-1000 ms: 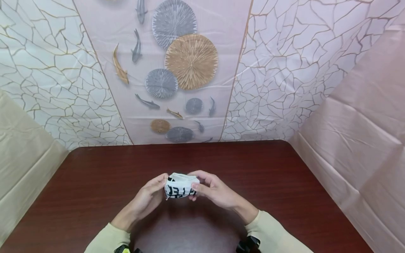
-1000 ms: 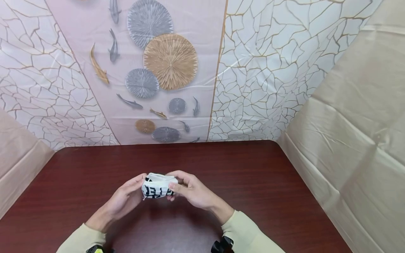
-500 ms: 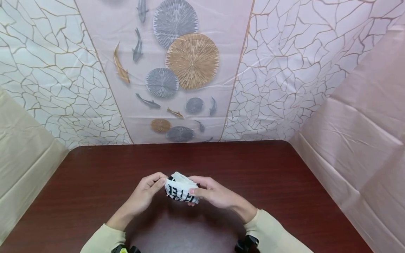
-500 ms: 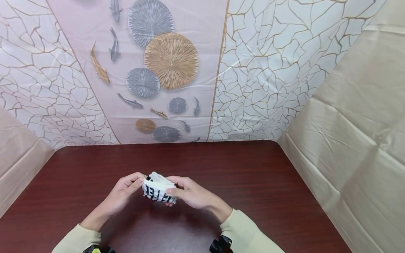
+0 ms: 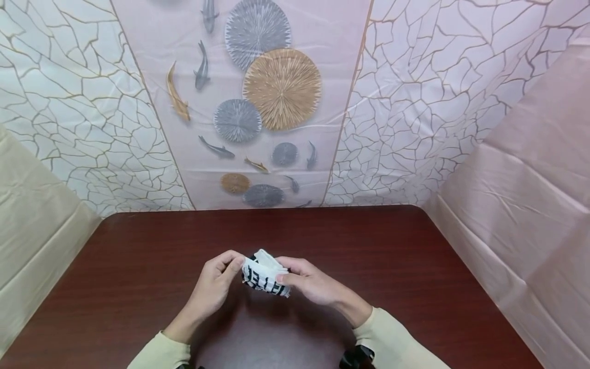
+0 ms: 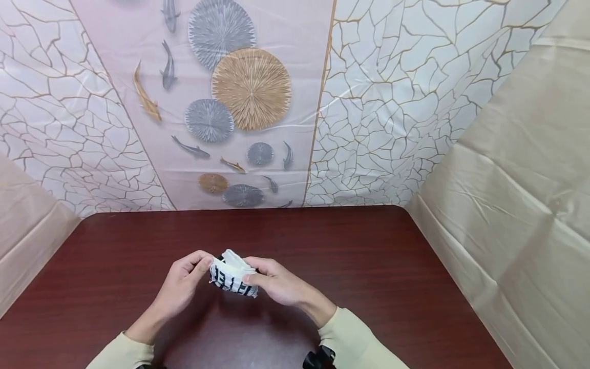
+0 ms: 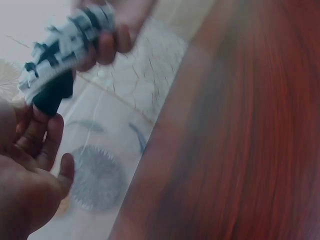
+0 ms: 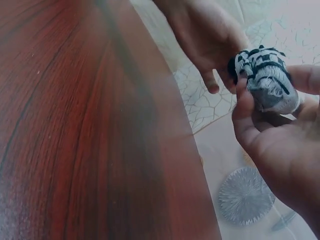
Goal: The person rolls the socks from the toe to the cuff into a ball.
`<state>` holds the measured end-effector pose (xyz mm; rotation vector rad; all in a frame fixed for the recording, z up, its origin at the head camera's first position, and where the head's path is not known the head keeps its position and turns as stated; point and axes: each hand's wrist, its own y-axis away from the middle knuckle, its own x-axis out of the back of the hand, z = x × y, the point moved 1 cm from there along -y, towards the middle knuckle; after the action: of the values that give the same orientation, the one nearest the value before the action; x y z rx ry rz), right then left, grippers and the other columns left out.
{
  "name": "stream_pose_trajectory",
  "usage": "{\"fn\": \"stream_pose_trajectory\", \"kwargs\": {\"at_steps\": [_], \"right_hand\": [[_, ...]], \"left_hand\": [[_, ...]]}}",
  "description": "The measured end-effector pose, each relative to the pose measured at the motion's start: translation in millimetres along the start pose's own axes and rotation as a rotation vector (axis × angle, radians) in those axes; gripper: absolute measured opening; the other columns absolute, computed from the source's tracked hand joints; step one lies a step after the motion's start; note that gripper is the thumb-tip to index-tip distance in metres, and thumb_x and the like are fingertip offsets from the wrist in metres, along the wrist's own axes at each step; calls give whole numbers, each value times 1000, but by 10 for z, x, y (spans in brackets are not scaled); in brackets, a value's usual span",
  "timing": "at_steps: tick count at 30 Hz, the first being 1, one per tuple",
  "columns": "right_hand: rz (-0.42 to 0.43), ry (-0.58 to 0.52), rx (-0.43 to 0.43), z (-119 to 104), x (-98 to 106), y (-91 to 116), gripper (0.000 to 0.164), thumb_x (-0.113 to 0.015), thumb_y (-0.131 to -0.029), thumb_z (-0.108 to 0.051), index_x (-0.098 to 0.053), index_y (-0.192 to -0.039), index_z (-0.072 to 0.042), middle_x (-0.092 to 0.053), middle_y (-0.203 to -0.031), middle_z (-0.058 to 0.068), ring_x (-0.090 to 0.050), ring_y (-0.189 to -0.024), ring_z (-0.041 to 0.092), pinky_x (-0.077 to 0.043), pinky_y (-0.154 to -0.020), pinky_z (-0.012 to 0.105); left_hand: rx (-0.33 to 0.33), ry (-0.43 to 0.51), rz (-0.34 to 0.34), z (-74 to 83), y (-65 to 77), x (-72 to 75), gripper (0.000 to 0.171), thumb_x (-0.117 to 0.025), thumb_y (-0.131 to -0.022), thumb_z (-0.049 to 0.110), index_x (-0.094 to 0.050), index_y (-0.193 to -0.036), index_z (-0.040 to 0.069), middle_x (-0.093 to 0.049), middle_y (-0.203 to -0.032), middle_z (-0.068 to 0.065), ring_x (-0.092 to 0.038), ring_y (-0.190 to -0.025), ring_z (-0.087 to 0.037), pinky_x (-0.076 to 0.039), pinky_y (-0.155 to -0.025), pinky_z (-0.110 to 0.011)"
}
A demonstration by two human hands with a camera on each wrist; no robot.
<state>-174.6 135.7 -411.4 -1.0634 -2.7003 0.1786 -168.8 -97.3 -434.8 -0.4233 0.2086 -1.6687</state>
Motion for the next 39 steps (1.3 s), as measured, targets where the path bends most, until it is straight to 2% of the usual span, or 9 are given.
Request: {"fn": "stream_pose_trajectory", "kwargs": {"at_steps": [5, 10, 13, 18, 23, 27, 30, 33, 39], "right_hand": [[90, 59, -10, 49, 22, -2, 32, -50, -101, -6, -57, -130, 6, -64, -107, 12, -58, -96, 13, -48, -82, 26], [165, 97, -20, 81, 19, -7, 31, -52, -102, -5, -59, -131, 4, -66, -109, 12, -60, -95, 13, -50, -81, 26], [192, 146, -18, 97, 7, -13, 31, -53, -102, -5, -59, -131, 3, -66, -111, 13, -61, -96, 13, -51, -82, 27], [208, 166, -12, 123, -6, -32, 31, -53, -102, -5, -59, -132, 1, -66, -113, 13, -62, -97, 14, -51, -83, 28], [194, 140, 21, 135, 2, -33, 30, -54, -101, -3, -59, -131, 1, -65, -112, 13, -61, -96, 15, -52, -79, 28], [162, 89, 40, 135, 10, -23, 28, -54, -100, -2, -60, -127, 4, -66, -106, 13, -61, -93, 15, -52, -78, 26], [126, 53, 45, 128, 10, -14, 27, -54, -99, -2, -59, -125, 6, -65, -102, 12, -60, -91, 14, -50, -78, 25], [95, 46, 48, 119, 6, -7, 29, -54, -99, -2, -58, -126, 6, -64, -103, 12, -59, -91, 15, -50, -78, 25], [57, 86, 62, 110, -26, -13, 40, -54, -99, -1, -53, -138, -4, -62, -120, 12, -59, -98, 15, -52, -80, 28]], "left_hand": [[207, 337, 27, 30, 12, -54, 19, -56, -104, 11, -68, -92, 2, -66, -82, 2, -59, -82, -9, -48, -77, -24], [318, 579, 24, 11, 40, -90, 20, -53, -105, 12, -68, -91, 11, -65, -87, 1, -59, -83, -9, -49, -79, -26], [342, 677, 13, -14, 59, -104, 23, -48, -106, 11, -65, -91, 11, -65, -91, 0, -62, -87, -10, -50, -84, -27], [333, 816, -24, -38, 71, -125, 27, -41, -108, 10, -65, -95, 11, -67, -96, -1, -63, -93, -13, -50, -91, -32], [326, 910, -69, -10, 67, -153, 33, -37, -109, 10, -67, -97, 12, -67, -96, 0, -60, -91, -12, -48, -88, -28], [315, 964, -127, 17, 54, -171, 33, -33, -110, 10, -65, -100, 11, -63, -95, 2, -58, -89, -9, -46, -83, -24], [297, 947, -187, 26, 39, -170, 33, -32, -110, 10, -64, -102, 11, -61, -92, 4, -56, -88, -8, -44, -81, -23], [271, 854, -248, 28, 23, -149, 32, -32, -111, 12, -62, -99, 13, -57, -88, 5, -53, -86, -7, -43, -79, -22], [213, 643, -351, -13, -21, -81, 31, -33, -110, 14, -60, -94, 14, -54, -87, 5, -51, -88, -8, -43, -79, -25]]}}
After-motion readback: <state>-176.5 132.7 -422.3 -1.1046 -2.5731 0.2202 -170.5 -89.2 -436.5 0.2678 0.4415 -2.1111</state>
